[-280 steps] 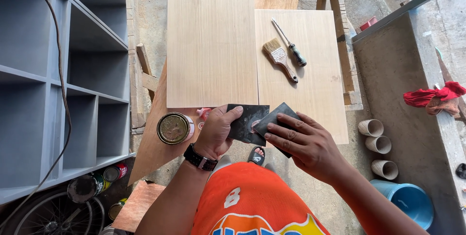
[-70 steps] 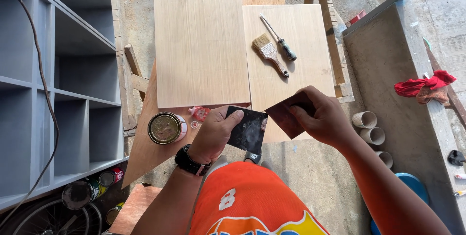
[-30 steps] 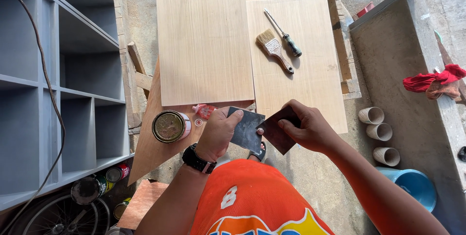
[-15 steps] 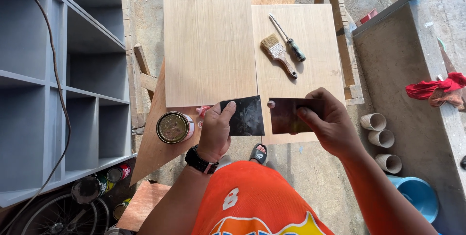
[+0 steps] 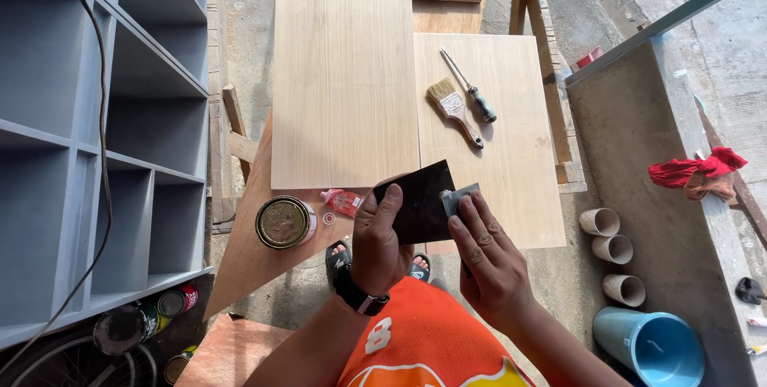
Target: Preparing and mixing two-part wood filler on sandpaper before applying it to a wooden surface.
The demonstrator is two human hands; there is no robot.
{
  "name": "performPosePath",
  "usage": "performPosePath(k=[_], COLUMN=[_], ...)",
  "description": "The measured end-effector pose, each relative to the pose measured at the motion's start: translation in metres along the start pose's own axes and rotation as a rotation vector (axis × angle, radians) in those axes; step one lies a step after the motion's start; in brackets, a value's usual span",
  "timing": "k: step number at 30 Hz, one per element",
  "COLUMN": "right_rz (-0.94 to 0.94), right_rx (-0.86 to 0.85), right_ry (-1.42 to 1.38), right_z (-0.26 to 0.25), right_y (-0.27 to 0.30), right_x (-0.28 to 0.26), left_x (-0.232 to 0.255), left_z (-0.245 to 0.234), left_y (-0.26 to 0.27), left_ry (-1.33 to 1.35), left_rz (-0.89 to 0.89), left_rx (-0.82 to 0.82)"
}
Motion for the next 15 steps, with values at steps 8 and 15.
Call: performPosePath(k=[8, 15], right_rz=[0.023, 0.023], right_rx=[-0.034, -0.017], right_ry=[-0.002, -0.003], right_z=[-0.005, -0.003], right_y=[-0.004, -0.003], right_x=[0.005, 0.012], left_x=[0.001, 0.009], left_z=[0.014, 0.021], left_y=[-0.002, 0.003], left_ry=[0.022, -0.023], left_rz=[-0.005, 0.01], left_rx=[-0.149, -0.225])
Point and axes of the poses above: each hand's wrist, its own y-axis away from the middle knuckle, its own z-axis out of the palm, x = y × z, the point moved 10 cm from there along -y, towards the middle knuckle, and after that the axes turned 6 degrees about z, right-handed, at the moved point
